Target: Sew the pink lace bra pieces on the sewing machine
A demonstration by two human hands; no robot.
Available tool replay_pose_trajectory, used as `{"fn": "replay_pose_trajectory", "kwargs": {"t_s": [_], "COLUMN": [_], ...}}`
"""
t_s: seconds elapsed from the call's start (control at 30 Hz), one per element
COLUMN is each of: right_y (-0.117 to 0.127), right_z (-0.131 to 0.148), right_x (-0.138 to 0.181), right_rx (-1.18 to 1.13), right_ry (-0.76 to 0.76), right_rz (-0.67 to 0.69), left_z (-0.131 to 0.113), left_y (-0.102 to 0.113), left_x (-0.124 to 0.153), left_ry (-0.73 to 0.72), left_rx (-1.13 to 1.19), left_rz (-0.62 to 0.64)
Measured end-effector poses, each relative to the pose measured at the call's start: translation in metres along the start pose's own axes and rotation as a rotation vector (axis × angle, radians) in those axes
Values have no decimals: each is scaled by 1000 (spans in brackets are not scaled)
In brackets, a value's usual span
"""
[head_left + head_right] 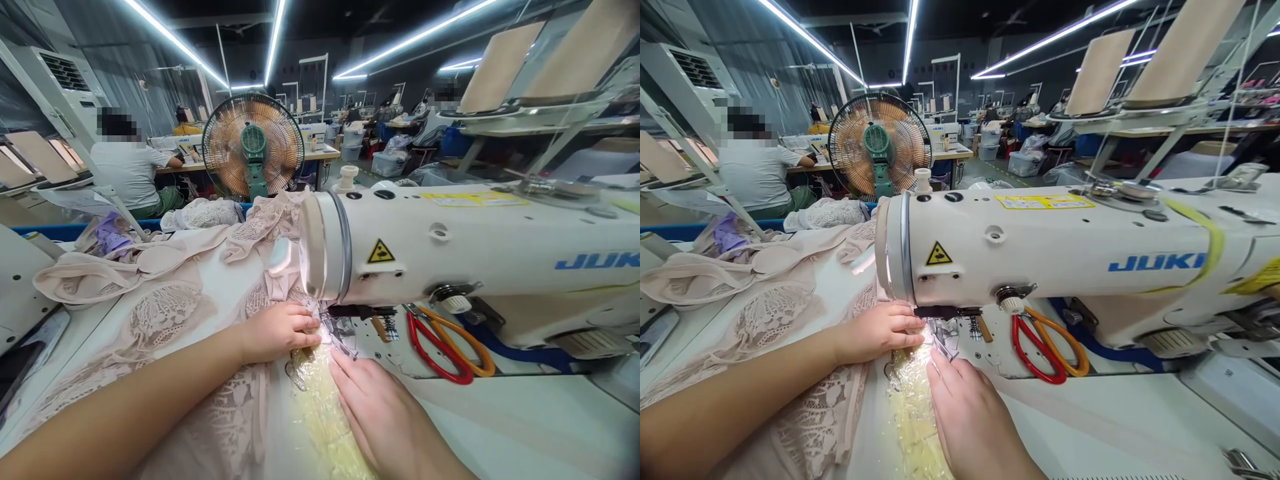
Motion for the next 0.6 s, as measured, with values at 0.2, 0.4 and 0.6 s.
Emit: {"fn": "replay_pose_trajectory", "kwargs": {"t_s": [0.2,0.4,0.6], "right_y": [-5,-3,-3], "right_z": [2,3,5], "right_x": [3,3,4], "right_rx": [38,54,79], "right_ry": [27,26,17], "right_rz": [57,28,19], "left_z": [12,29,29], "left_y": [0,-5,15], "left_x": [-5,-7,-7], "left_ry": [54,140,252], "left_rx": [22,66,110], "left_rz": [99,145,152]}}
Point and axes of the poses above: each hand's wrist, its own x-axis away from the middle knuckle, its own y-axis out of the back of the hand, z = x × y, the point moved 6 cm from there along -x, towards the middle knuckle, and after that the axes turned 10 degrees about z, right-handed, at the moved point
